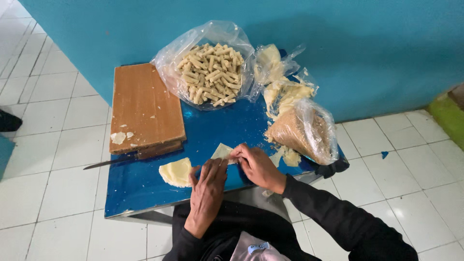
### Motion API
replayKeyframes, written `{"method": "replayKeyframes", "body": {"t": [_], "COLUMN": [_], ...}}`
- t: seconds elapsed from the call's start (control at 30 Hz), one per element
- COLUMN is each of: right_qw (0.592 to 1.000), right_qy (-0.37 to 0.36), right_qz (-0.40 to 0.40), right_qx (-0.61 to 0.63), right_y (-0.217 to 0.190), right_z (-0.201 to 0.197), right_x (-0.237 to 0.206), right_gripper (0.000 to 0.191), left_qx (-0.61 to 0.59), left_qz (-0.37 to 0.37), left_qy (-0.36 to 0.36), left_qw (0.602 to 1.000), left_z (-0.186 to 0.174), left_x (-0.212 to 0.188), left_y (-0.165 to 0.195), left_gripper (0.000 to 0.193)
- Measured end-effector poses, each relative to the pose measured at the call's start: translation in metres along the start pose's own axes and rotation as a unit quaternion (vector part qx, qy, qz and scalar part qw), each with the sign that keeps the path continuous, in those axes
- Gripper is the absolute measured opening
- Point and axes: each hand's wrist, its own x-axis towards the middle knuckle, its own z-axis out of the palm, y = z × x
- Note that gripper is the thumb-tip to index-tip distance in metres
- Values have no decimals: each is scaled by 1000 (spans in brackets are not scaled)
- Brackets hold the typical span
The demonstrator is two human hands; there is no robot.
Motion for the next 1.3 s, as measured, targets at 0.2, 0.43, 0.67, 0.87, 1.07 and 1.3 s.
{"method": "replayKeyframes", "body": {"t": [0.2,0.43,0.67,0.87,1.07,1.3], "right_qw": [966,857,787,810,903,981], "right_qy": [97,32,-40,-55,-14,-65], "right_qz": [-94,132,268,293,207,-32], "right_qx": [-221,-497,-554,-506,-377,-181], "right_y": [19,110,186,169,106,48], "right_z": [-78,-152,-147,-146,-137,-42], "right_x": [29,74,115,121,87,43], "right_gripper": [37,15,16,13,36,65], "left_qx": [41,25,22,12,24,36], "left_qz": [19,18,11,11,11,-3], "left_qy": [-29,-23,-21,-12,1,-21], "left_qw": [999,999,999,1000,1000,999], "left_z": [0,-5,-8,-5,-4,-5], "left_x": [-2,2,2,1,0,-2], "left_y": [0,3,6,5,5,7], "left_gripper": [40,40,39,41,40,41]}}
